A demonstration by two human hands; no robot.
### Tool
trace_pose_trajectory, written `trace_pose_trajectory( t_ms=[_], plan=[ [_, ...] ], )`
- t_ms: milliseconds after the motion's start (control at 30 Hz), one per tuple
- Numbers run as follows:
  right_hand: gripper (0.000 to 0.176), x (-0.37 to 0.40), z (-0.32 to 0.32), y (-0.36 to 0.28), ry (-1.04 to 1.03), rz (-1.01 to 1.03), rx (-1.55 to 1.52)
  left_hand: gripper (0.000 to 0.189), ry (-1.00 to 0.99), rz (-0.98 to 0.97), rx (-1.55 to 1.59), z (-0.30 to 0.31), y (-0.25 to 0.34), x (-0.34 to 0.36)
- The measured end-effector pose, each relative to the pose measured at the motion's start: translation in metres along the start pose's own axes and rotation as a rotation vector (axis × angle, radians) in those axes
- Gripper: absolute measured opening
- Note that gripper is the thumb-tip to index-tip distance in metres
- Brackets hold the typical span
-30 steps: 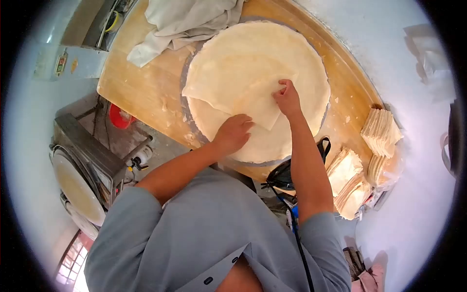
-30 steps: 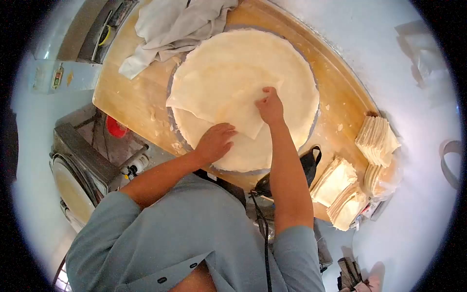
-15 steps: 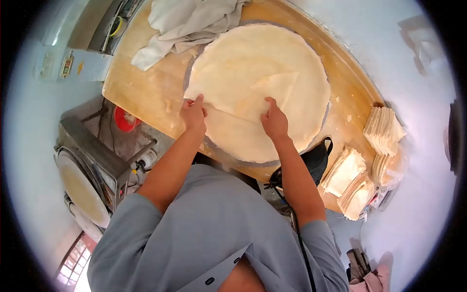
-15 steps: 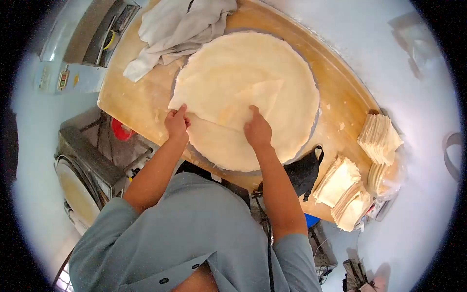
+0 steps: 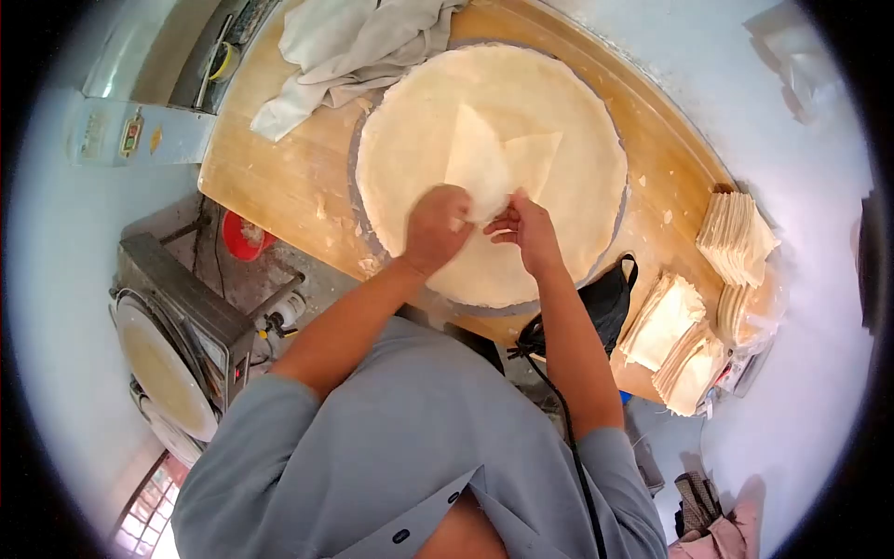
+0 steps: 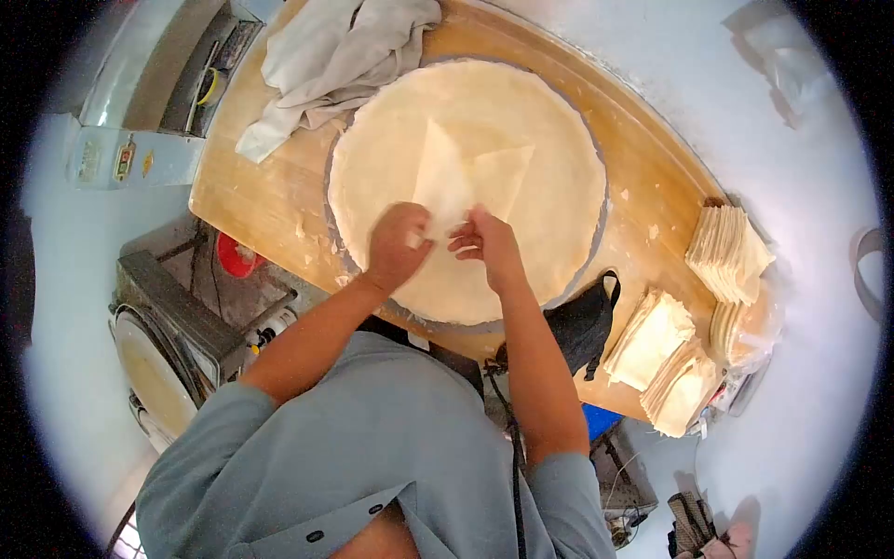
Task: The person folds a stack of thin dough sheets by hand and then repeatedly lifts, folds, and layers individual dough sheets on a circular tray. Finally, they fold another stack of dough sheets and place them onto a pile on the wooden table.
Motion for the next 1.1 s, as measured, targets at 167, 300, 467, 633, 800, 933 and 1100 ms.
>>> trace_pose_trajectory(
  t_ms=[167, 300, 467, 633, 800, 933, 1100],
  plan=[
    [0.019, -0.012, 0.033, 0.035, 0.219, 0.047, 0.443, 0.032, -0.407, -0.062, -0.092, -0.038, 0.007, 0.006],
    [0.023, -0.016, 0.028, 0.045, 0.304, 0.205, 0.420, 0.039, -0.385, -0.079, -0.142, -0.035, -0.006, 0.003],
    [0.021, -0.023, 0.025, 0.048, 0.410, 0.248, 0.540, 0.062, -0.410, -0.148, -0.385, -0.044, -0.028, -0.024],
    [0.023, -0.016, 0.020, 0.045, 0.579, 0.278, 0.894, 0.072, -0.483, -0.078, -0.504, -0.049, -0.051, -0.025],
    [0.039, -0.001, 0.014, 0.039, 0.842, 0.219, 0.862, 0.076, -0.468, -0.108, -0.505, -0.049, -0.056, -0.024],
    [0.042, -0.020, 0.027, 0.037, 0.644, 0.123, 0.697, 0.073, -0.467, -0.075, -0.443, -0.047, -0.054, -0.028],
    [0.029, -0.012, 0.007, 0.016, 0.357, -0.057, -0.060, 0.059, -0.225, 0.031, -0.276, -0.037, -0.062, -0.017]
  ],
)
Point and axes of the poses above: each hand's wrist, its own x-axis away from the middle knuckle, its own z-axis out of the back of the hand, y = z × x, the point moved 1 cm from there along -x, towards the middle knuckle, and after that the axes turned 4 degrees about x, right-handed, at the moved point
